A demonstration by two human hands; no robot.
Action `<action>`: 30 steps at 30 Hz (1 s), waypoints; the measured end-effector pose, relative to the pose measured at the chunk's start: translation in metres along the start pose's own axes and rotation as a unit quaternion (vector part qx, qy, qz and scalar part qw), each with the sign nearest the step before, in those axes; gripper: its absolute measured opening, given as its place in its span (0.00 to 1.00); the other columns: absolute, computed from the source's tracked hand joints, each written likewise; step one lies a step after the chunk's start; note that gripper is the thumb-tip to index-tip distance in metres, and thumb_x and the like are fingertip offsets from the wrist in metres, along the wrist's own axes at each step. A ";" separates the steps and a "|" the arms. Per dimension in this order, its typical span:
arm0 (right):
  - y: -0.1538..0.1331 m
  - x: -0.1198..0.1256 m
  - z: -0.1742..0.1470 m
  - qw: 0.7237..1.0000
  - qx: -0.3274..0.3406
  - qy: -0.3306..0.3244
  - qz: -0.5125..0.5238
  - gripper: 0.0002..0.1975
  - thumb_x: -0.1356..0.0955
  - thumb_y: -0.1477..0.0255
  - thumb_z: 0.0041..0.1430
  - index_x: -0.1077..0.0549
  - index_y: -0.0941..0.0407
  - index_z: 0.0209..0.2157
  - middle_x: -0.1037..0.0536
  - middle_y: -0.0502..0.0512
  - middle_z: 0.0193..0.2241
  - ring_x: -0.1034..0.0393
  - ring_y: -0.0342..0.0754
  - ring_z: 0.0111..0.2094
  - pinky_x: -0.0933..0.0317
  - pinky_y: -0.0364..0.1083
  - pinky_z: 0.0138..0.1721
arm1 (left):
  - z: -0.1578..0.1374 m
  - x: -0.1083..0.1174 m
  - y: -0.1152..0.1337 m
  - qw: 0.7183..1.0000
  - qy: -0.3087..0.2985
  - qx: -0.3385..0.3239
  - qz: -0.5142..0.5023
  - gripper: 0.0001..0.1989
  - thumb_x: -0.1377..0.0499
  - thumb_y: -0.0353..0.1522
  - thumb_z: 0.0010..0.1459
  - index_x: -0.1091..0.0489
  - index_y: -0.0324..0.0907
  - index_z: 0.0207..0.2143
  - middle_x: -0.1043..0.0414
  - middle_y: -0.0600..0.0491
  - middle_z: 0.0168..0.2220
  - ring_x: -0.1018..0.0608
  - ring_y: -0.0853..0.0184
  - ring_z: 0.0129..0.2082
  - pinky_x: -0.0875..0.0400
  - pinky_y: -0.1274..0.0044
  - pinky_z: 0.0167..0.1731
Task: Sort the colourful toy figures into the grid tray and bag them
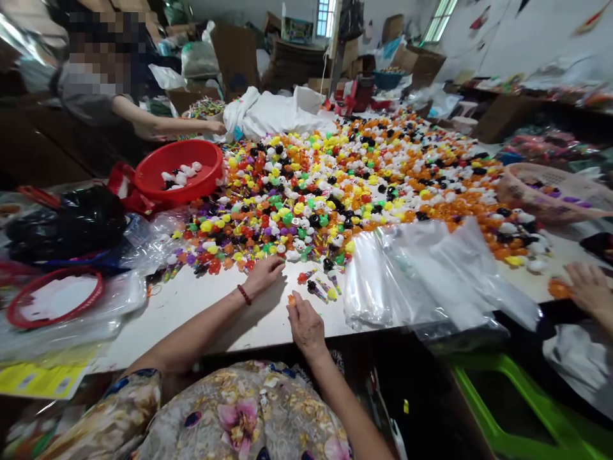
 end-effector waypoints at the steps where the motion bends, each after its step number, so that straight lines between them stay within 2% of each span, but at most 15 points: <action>1: 0.001 0.000 -0.001 1.000 -0.001 0.007 -0.003 0.19 0.41 0.67 0.69 0.28 0.59 0.54 0.19 0.61 0.36 0.23 0.49 0.32 0.29 0.44 0.33 | 0.008 -0.005 0.006 1.000 0.002 -0.016 0.018 0.09 0.45 0.30 0.61 0.26 0.42 0.40 0.23 0.50 0.41 0.23 0.64 0.41 0.30 0.75 0.44; 3: 0.002 -0.001 -0.002 1.000 -0.006 0.018 -0.004 0.18 0.41 0.67 0.69 0.28 0.59 0.51 0.18 0.62 0.37 0.22 0.50 0.33 0.28 0.45 0.34 | 0.022 -0.017 0.017 0.997 0.000 -0.041 0.060 0.10 0.45 0.28 0.61 0.27 0.42 0.44 0.26 0.47 0.46 0.24 0.63 0.45 0.30 0.74 0.46; 6: 0.005 -0.003 -0.004 1.000 -0.021 0.020 -0.005 0.16 0.40 0.67 0.68 0.28 0.60 0.49 0.18 0.63 0.38 0.21 0.51 0.32 0.28 0.45 0.33 | 0.035 -0.034 0.024 0.990 -0.011 -0.041 0.133 0.15 0.46 0.28 0.61 0.31 0.41 0.50 0.30 0.44 0.51 0.24 0.62 0.47 0.29 0.74 0.44; 10: 0.006 -0.004 -0.006 0.999 -0.032 0.012 -0.005 0.15 0.40 0.68 0.68 0.29 0.59 0.50 0.18 0.63 0.38 0.21 0.51 0.33 0.28 0.45 0.35 | 0.042 -0.049 0.020 0.985 -0.023 -0.022 0.168 0.14 0.49 0.25 0.61 0.31 0.39 0.48 0.30 0.42 0.47 0.24 0.60 0.43 0.29 0.73 0.40; 13: 0.003 -0.002 -0.006 1.000 -0.024 0.018 -0.003 0.16 0.40 0.68 0.68 0.29 0.60 0.50 0.18 0.64 0.39 0.21 0.51 0.34 0.28 0.45 0.35 | 0.038 -0.060 0.022 0.984 -0.050 -0.076 0.155 0.14 0.45 0.23 0.57 0.30 0.40 0.45 0.29 0.43 0.45 0.24 0.60 0.43 0.28 0.72 0.43; 17: 0.000 -0.001 -0.006 1.000 -0.006 0.018 0.013 0.18 0.40 0.66 0.68 0.29 0.60 0.51 0.18 0.64 0.39 0.21 0.52 0.36 0.27 0.47 0.37 | 0.022 -0.065 0.029 0.977 -0.083 -0.151 0.129 0.20 0.39 0.24 0.52 0.30 0.43 0.48 0.28 0.46 0.49 0.25 0.60 0.48 0.30 0.72 0.50; 19: 0.000 -0.001 -0.006 1.000 -0.004 0.009 0.024 0.19 0.40 0.65 0.68 0.29 0.59 0.53 0.18 0.63 0.39 0.21 0.51 0.36 0.27 0.47 0.38 | 0.017 -0.059 0.031 0.977 -0.074 -0.166 0.115 0.17 0.41 0.26 0.55 0.30 0.44 0.48 0.28 0.47 0.50 0.25 0.62 0.48 0.30 0.72 0.51; 21: 0.001 -0.002 -0.006 0.999 -0.003 0.003 0.035 0.20 0.39 0.64 0.68 0.29 0.59 0.55 0.18 0.63 0.39 0.21 0.51 0.34 0.27 0.47 0.37 | 0.021 -0.041 0.028 0.985 -0.015 -0.143 0.096 0.12 0.46 0.27 0.60 0.29 0.43 0.45 0.27 0.47 0.47 0.25 0.63 0.46 0.29 0.71 0.48; 24: 0.001 -0.002 -0.006 0.999 -0.007 -0.002 0.046 0.23 0.38 0.62 0.67 0.31 0.60 0.58 0.18 0.61 0.36 0.22 0.50 0.30 0.27 0.47 0.34 | 0.039 0.002 0.010 0.987 0.142 -0.029 0.066 0.10 0.50 0.31 0.65 0.31 0.41 0.42 0.29 0.45 0.43 0.25 0.62 0.43 0.29 0.71 0.45; 26: 0.001 -0.002 -0.006 0.999 -0.011 -0.002 0.047 0.24 0.38 0.62 0.67 0.33 0.60 0.59 0.18 0.60 0.34 0.23 0.49 0.28 0.27 0.47 0.34 | 0.053 0.026 -0.005 0.975 0.207 0.058 0.059 0.10 0.47 0.35 0.65 0.32 0.40 0.45 0.31 0.43 0.46 0.25 0.60 0.45 0.29 0.70 0.46; 28: 0.000 -0.001 -0.006 0.999 -0.008 0.003 0.042 0.24 0.38 0.61 0.68 0.33 0.60 0.60 0.18 0.60 0.34 0.23 0.50 0.29 0.27 0.47 0.33 | 0.066 0.036 -0.016 0.971 0.202 0.115 0.056 0.13 0.43 0.36 0.62 0.33 0.39 0.46 0.34 0.42 0.48 0.26 0.58 0.48 0.29 0.70 0.46; 30: -0.001 0.000 -0.005 0.999 0.002 0.008 0.037 0.24 0.38 0.62 0.68 0.33 0.59 0.59 0.18 0.60 0.35 0.22 0.50 0.29 0.27 0.46 0.32 | 0.074 0.038 -0.022 0.975 0.164 0.137 0.055 0.13 0.41 0.32 0.59 0.33 0.38 0.46 0.35 0.41 0.49 0.25 0.57 0.47 0.28 0.69 0.46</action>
Point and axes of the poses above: each hand's wrist, its own z-axis towards the middle knuckle, its own x-axis out of the back of the hand, y = z × x, the point moved 7 cm from there along z, towards the middle knuckle
